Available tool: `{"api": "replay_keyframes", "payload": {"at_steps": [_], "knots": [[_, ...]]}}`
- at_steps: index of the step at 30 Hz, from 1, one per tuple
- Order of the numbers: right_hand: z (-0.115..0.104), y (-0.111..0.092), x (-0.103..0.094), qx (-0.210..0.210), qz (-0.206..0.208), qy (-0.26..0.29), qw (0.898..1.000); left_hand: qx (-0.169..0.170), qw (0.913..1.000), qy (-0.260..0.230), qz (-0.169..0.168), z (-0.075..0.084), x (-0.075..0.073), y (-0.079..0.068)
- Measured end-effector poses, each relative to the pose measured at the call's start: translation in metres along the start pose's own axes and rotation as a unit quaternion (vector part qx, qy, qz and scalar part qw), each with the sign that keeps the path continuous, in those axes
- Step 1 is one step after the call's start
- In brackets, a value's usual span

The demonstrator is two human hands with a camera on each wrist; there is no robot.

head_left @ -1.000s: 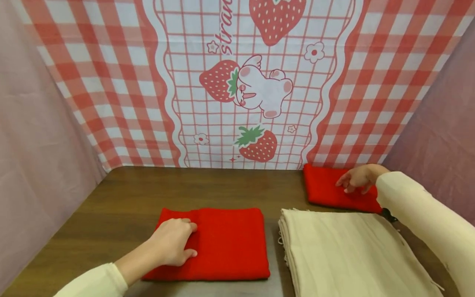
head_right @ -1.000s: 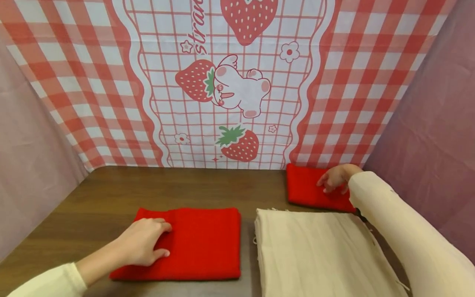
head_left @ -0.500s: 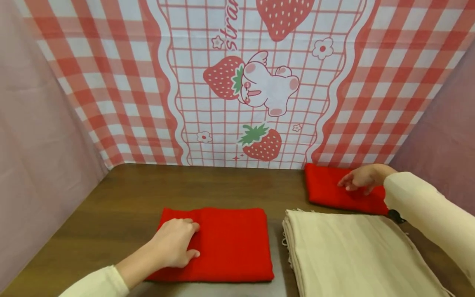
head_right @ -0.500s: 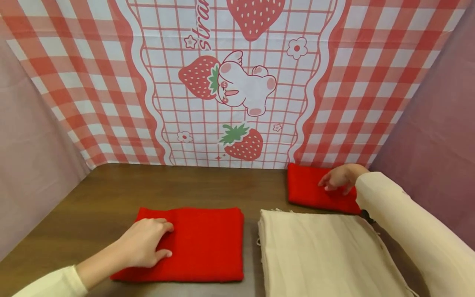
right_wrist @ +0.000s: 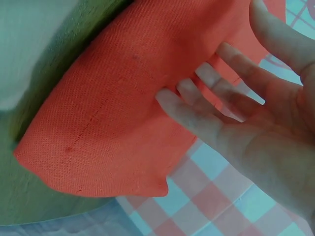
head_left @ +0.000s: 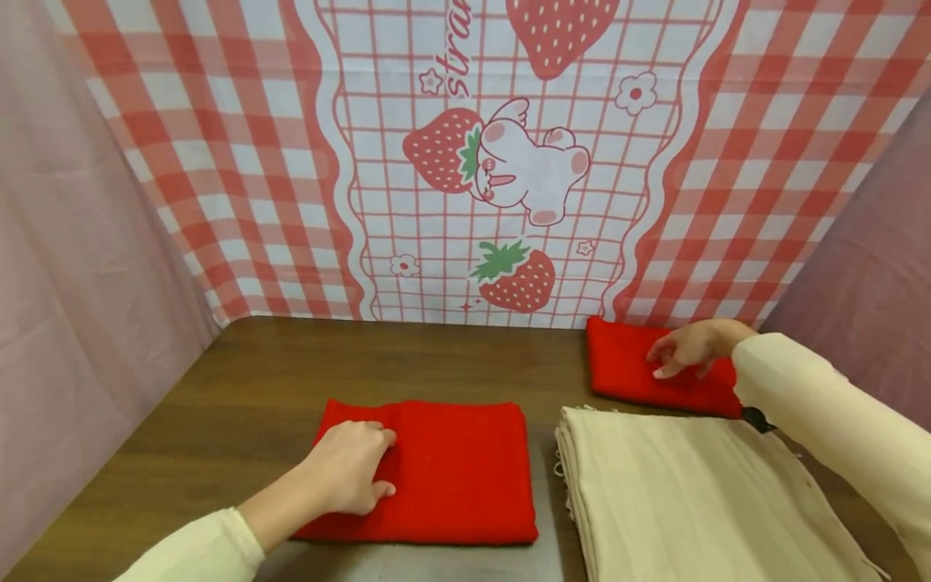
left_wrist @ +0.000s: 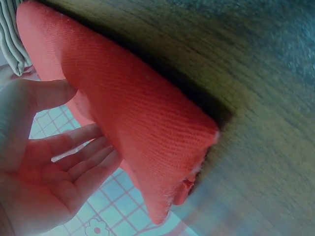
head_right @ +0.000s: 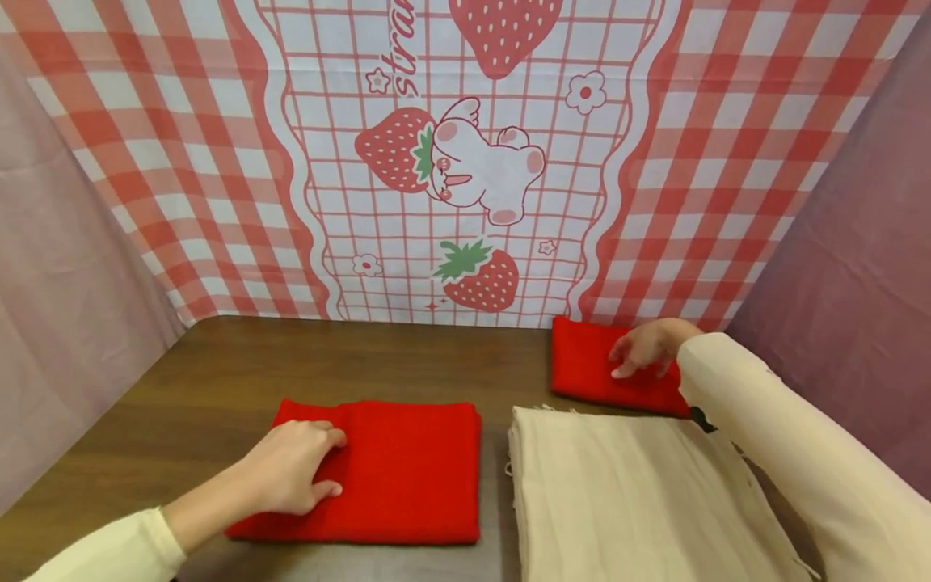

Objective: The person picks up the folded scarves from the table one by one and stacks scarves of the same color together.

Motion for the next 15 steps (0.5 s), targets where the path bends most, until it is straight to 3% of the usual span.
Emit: {"api": "replay_keyframes", "payload": {"at_steps": [15], "knots": [[-0.017, 0.003, 0.002, 0.008, 0.008, 0.001, 1.0, 0.02, 0.9994, 0.015, 0.025, 0.0, -0.002, 0.0]]}}
Point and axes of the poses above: each hand's wrist, its own y-axis towards the middle knuckle, its own x-axis out of the palm, z = x × y, the point moved 4 cm from there along y, towards the middle knuckle, and after that the axes turned 5 degrees about -z, right-handed, at the moved point
